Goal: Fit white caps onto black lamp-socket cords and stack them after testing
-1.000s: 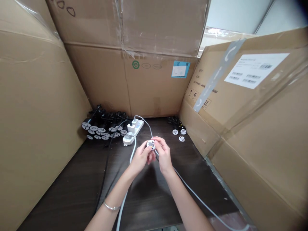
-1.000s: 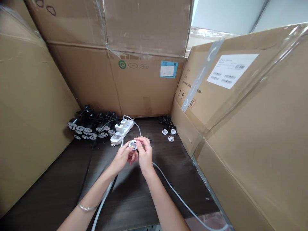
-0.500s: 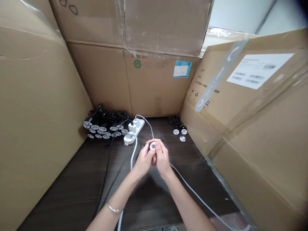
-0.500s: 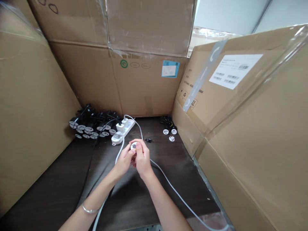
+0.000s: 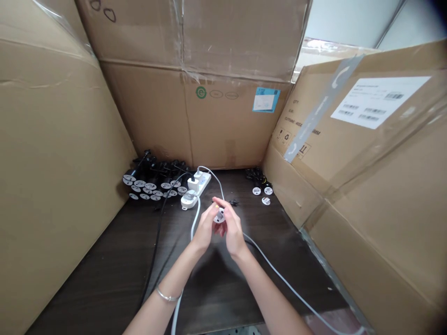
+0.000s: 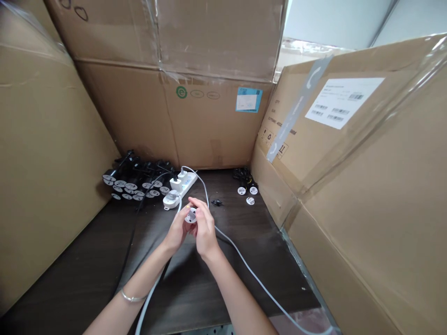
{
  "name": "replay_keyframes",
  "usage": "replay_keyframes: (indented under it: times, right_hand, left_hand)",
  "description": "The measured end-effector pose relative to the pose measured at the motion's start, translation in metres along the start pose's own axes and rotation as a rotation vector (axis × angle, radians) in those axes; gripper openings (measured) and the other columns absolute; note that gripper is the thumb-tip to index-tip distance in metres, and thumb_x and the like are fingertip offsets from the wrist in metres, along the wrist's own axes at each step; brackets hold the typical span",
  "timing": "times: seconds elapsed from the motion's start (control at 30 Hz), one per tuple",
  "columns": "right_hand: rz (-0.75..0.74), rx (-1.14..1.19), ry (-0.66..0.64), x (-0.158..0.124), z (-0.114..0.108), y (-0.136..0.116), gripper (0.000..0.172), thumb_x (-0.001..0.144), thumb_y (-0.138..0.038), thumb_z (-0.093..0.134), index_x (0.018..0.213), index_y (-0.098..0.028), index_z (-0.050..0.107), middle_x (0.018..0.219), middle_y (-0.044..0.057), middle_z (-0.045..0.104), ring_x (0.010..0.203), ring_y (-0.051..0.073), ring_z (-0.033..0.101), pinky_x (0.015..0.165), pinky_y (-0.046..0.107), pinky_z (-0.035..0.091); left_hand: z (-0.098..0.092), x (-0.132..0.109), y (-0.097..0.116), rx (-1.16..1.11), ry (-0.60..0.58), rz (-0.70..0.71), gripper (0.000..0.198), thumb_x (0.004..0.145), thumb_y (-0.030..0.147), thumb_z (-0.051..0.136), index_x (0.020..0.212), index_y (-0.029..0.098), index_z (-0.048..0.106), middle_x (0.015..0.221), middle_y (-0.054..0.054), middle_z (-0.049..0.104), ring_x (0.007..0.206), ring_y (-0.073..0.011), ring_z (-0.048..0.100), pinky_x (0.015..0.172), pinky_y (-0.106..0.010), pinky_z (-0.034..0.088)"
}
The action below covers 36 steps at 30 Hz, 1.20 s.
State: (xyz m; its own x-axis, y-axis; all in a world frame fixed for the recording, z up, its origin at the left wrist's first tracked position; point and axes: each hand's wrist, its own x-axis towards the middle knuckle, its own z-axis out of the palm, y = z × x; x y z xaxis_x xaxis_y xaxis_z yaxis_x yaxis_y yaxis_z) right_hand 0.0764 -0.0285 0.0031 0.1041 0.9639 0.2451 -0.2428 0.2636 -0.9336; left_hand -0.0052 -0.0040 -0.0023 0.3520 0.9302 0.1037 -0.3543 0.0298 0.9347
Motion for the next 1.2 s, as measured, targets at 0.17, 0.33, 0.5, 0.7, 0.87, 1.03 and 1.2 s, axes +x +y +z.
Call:
replay_keyframes:
  times: [0.17, 0.33, 0.5, 0.7, 0.87, 1.03, 1.2]
  right_hand:
    - [0.003, -0.027, 0.078, 0.0, 0.002, 0.003, 0.04, 0.083, -0.046, 0.042, 0.111, -0.023, 0.059, 0.109, 0.007, 0.057, 0.055, 0.009, 0.048, 0.039, 0.018, 0.033]
    - [0.035, 0.002, 0.079, 0.001, 0.001, 0.002, 0.044, 0.086, -0.049, 0.035, 0.111, -0.021, 0.058, 0.111, 0.007, 0.057, 0.04, 0.002, 0.035, 0.034, 0.018, 0.028]
    - [0.062, 0.101, 0.022, 0.003, -0.002, -0.001, 0.045, 0.085, -0.05, 0.035, 0.108, -0.02, 0.059, 0.113, 0.007, 0.057, 0.042, 0.003, 0.041, 0.033, 0.017, 0.031]
    - [0.074, 0.038, 0.007, 0.004, -0.003, -0.003, 0.033, 0.08, -0.037, 0.047, 0.103, -0.018, 0.061, 0.099, 0.006, 0.062, 0.035, 0.001, 0.036, 0.031, 0.017, 0.029]
    - [0.048, 0.005, 0.013, 0.004, -0.006, -0.003, 0.03, 0.08, -0.036, 0.048, 0.097, -0.017, 0.064, 0.067, 0.001, 0.058, 0.036, 0.005, 0.039, 0.031, 0.017, 0.03]
    - [0.064, 0.064, -0.021, 0.006, -0.01, -0.008, 0.031, 0.078, -0.035, 0.05, 0.095, -0.015, 0.065, 0.06, 0.001, 0.056, 0.034, 0.006, 0.039, 0.029, 0.018, 0.03]
    - [0.121, 0.211, -0.106, 0.008, -0.014, -0.007, 0.038, 0.079, -0.034, 0.045, 0.107, -0.013, 0.062, 0.045, -0.003, 0.048, 0.03, 0.008, 0.039, 0.031, 0.02, 0.036]
  left_hand:
    - [0.004, -0.003, 0.001, 0.09, 0.025, 0.003, 0.04, 0.074, 0.046, 0.055, 0.097, 0.015, 0.047, 0.055, 0.005, 0.043, 0.039, -0.0049, 0.037, 0.038, -0.017, 0.025]
    - [0.006, -0.004, 0.004, 0.172, -0.019, 0.052, 0.032, 0.074, 0.039, 0.059, 0.091, 0.014, 0.046, 0.051, 0.006, 0.042, 0.039, -0.0046, 0.038, 0.039, -0.016, 0.026]
    - [0.006, -0.002, 0.004, 0.175, -0.029, 0.044, 0.035, 0.077, 0.04, 0.055, 0.098, 0.014, 0.045, 0.049, 0.006, 0.043, 0.037, -0.0049, 0.038, 0.037, -0.016, 0.025]
    - [0.007, -0.002, 0.004, 0.208, 0.018, 0.032, 0.039, 0.076, 0.041, 0.056, 0.101, 0.012, 0.046, 0.05, 0.007, 0.043, 0.036, -0.0048, 0.037, 0.038, -0.017, 0.028]
    - [0.006, -0.003, 0.004, 0.276, 0.008, 0.045, 0.035, 0.078, 0.04, 0.053, 0.098, 0.013, 0.045, 0.047, 0.008, 0.042, 0.036, -0.0054, 0.038, 0.037, -0.017, 0.03]
    - [0.004, -0.003, 0.004, 0.267, -0.046, 0.02, 0.037, 0.078, 0.042, 0.052, 0.101, 0.014, 0.042, 0.047, 0.007, 0.045, 0.036, -0.0061, 0.04, 0.037, -0.016, 0.031]
    - [0.003, -0.002, 0.004, 0.197, -0.082, 0.022, 0.038, 0.077, 0.042, 0.053, 0.1, 0.014, 0.041, 0.051, 0.005, 0.051, 0.036, -0.0059, 0.042, 0.037, -0.016, 0.031]
